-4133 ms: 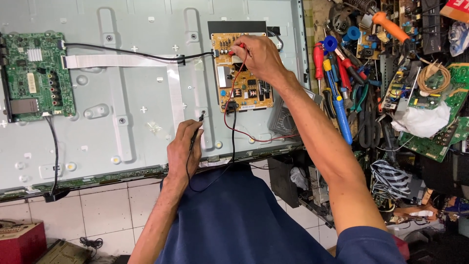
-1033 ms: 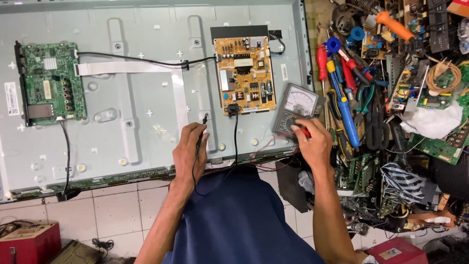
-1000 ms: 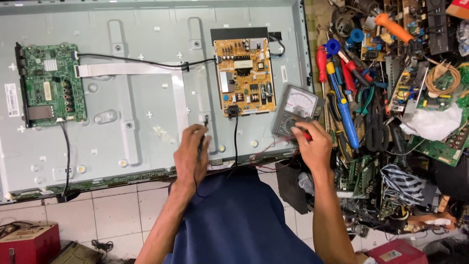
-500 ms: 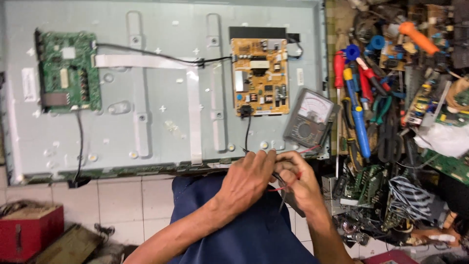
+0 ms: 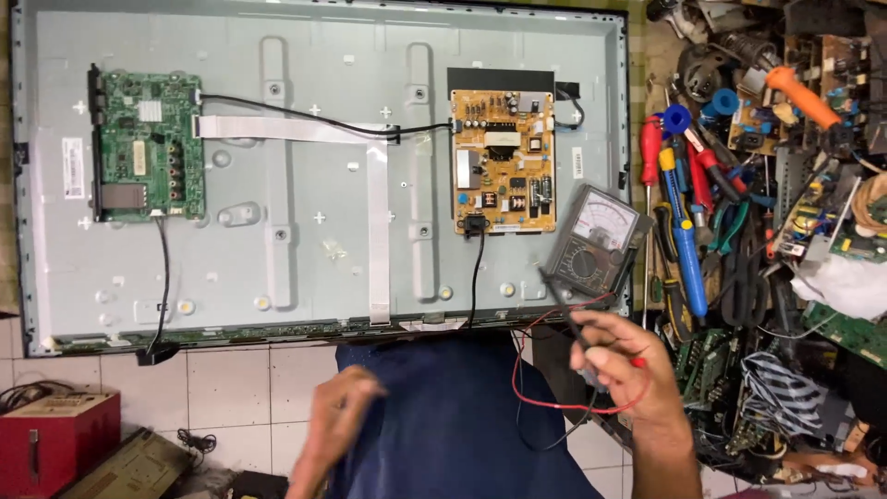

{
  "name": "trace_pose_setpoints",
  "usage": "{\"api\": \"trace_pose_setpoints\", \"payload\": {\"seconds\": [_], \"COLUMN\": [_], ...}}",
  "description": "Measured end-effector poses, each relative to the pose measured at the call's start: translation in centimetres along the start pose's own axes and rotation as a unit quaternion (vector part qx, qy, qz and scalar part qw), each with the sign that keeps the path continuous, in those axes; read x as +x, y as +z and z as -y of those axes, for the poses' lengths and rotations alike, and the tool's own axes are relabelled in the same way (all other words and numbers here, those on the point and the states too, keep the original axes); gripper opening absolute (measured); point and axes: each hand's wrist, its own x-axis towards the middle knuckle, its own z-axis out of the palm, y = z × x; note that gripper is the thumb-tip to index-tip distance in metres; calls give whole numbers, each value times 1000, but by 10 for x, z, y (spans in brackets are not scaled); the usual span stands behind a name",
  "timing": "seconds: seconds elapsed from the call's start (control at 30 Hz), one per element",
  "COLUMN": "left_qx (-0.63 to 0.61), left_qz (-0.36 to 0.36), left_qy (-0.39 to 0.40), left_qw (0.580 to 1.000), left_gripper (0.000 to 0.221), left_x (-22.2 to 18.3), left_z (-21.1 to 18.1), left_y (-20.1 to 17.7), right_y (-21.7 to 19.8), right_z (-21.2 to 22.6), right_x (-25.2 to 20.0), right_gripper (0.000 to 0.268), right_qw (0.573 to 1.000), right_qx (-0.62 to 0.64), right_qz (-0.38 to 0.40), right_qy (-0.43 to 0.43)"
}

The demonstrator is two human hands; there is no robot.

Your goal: Testing a television power supply board with a multimeter before removing the mounting screws with a screwdriver.

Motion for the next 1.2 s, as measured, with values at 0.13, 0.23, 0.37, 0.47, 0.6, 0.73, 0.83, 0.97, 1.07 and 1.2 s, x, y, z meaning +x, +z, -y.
{"api": "trace_pose_setpoints", "payload": {"seconds": [0.13, 0.23, 0.37, 0.47, 0.6, 0.73, 0.83, 0.97, 1.07, 1.2], "left_qx": [28, -63, -345, -342, -332, -315, -301, -289, -280, -269], "left_qz": [-59, -121, -311, -309, -299, -284, -274, -269, -266, -275], "left_qy": [-380, -408, -350, -347, -338, -339, -347, -346, -348, -358], "left_qw": [923, 903, 814, 817, 828, 840, 845, 851, 854, 851], "left_gripper": [44, 60, 17, 16, 15, 14, 14, 13, 13, 12], "left_x": [-41, -31, 7, 12, 33, 44, 38, 40, 45, 28], "left_z": [148, 231, 246, 240, 235, 233, 232, 231, 223, 220], "left_y": [-12, -4, 1, 8, 6, 7, 9, 8, 12, 11], "right_y": [-30, -36, -41, -48, -57, -62, -65, -67, -69, -69], "right_z": [-20, -19, -12, -11, -21, -32, -34, -27, -25, -26], "right_x": [1, -4, -5, -15, -23, -24, -26, -17, -15, -12], "right_gripper": [48, 48, 49, 52, 46, 49, 48, 48, 48, 52], "right_qw": [997, 996, 997, 995, 991, 989, 987, 990, 989, 988], "right_qx": [39, 28, 9, 3, 21, 44, 63, 47, 42, 38], "right_qz": [-18, -55, -37, -43, -89, -118, -125, -107, -111, -119], "right_qy": [-57, -65, -73, -91, -94, -83, -80, -82, -86, -90]}}
